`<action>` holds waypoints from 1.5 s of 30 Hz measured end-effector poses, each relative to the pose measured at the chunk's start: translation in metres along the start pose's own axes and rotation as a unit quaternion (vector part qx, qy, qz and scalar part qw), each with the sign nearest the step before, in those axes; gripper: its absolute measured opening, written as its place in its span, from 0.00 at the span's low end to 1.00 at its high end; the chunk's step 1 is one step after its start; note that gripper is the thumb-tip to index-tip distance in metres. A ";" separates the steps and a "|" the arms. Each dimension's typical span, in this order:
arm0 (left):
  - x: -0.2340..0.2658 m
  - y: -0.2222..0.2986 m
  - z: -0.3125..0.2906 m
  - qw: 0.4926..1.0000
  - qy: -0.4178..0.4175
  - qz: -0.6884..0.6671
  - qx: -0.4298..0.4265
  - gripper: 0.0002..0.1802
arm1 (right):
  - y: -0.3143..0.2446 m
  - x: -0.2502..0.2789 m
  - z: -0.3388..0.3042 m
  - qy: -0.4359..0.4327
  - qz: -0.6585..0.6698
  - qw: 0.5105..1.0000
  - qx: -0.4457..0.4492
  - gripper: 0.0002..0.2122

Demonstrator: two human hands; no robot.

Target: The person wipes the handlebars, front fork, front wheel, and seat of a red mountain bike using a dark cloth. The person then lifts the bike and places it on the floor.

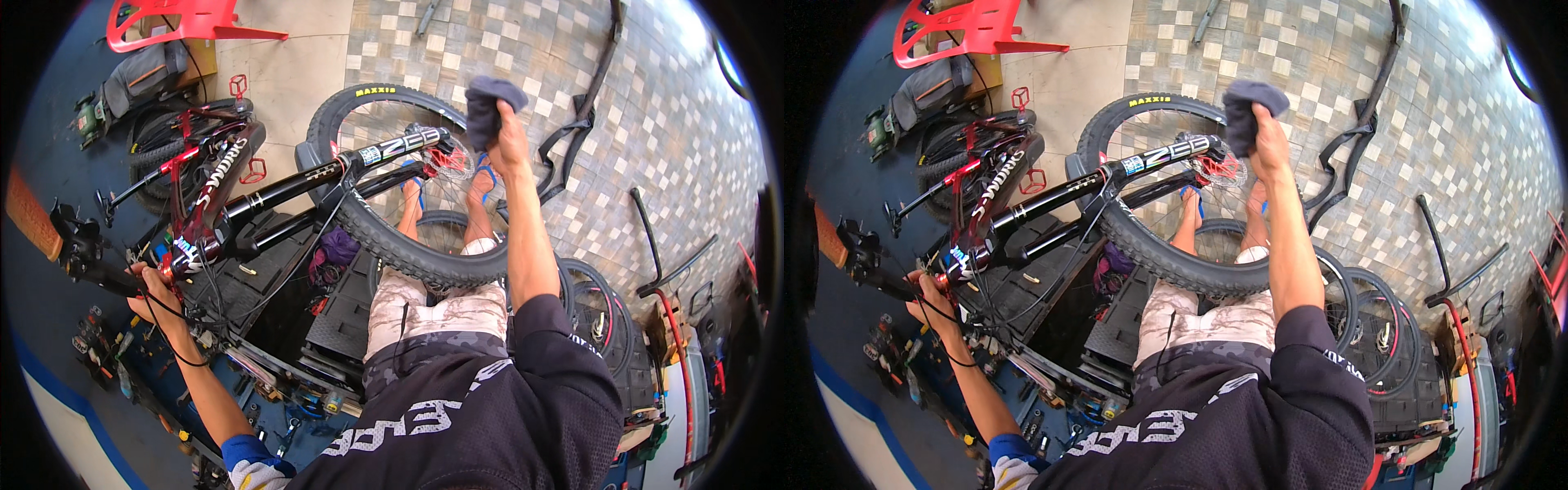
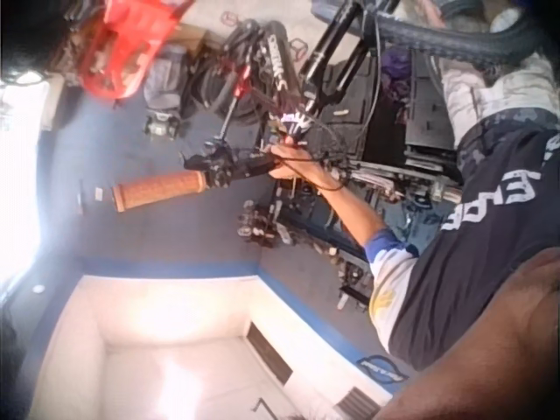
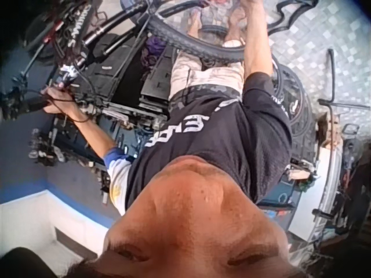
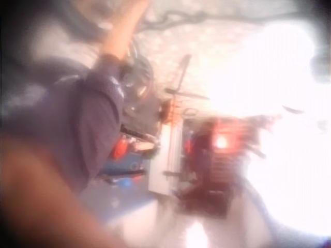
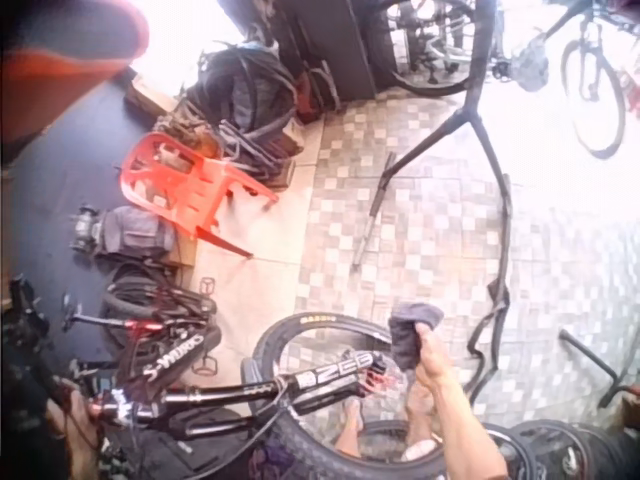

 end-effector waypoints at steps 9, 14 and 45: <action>0.000 -0.007 0.007 0.999 0.001 -0.029 -0.030 0.02 | 0.150 -0.140 0.022 0.010 -0.549 0.817 0.174 0.23; -0.001 -0.008 -0.002 0.999 0.043 -0.023 0.019 0.03 | 0.134 -0.093 0.035 0.006 -0.632 0.758 0.160 0.17; 0.015 -0.017 0.000 0.997 -0.008 0.060 -0.044 0.03 | 0.101 0.016 0.173 -0.081 -0.780 0.613 -0.091 0.36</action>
Point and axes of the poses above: each hand's wrist, its own z-axis towards the middle knuckle, its own x-axis out of the back of the hand, y = z × x, the point moved 1 cm from there along z, towards the middle knuckle, and after that the axes turned 12 degrees about -x, right-handed, at the moved point
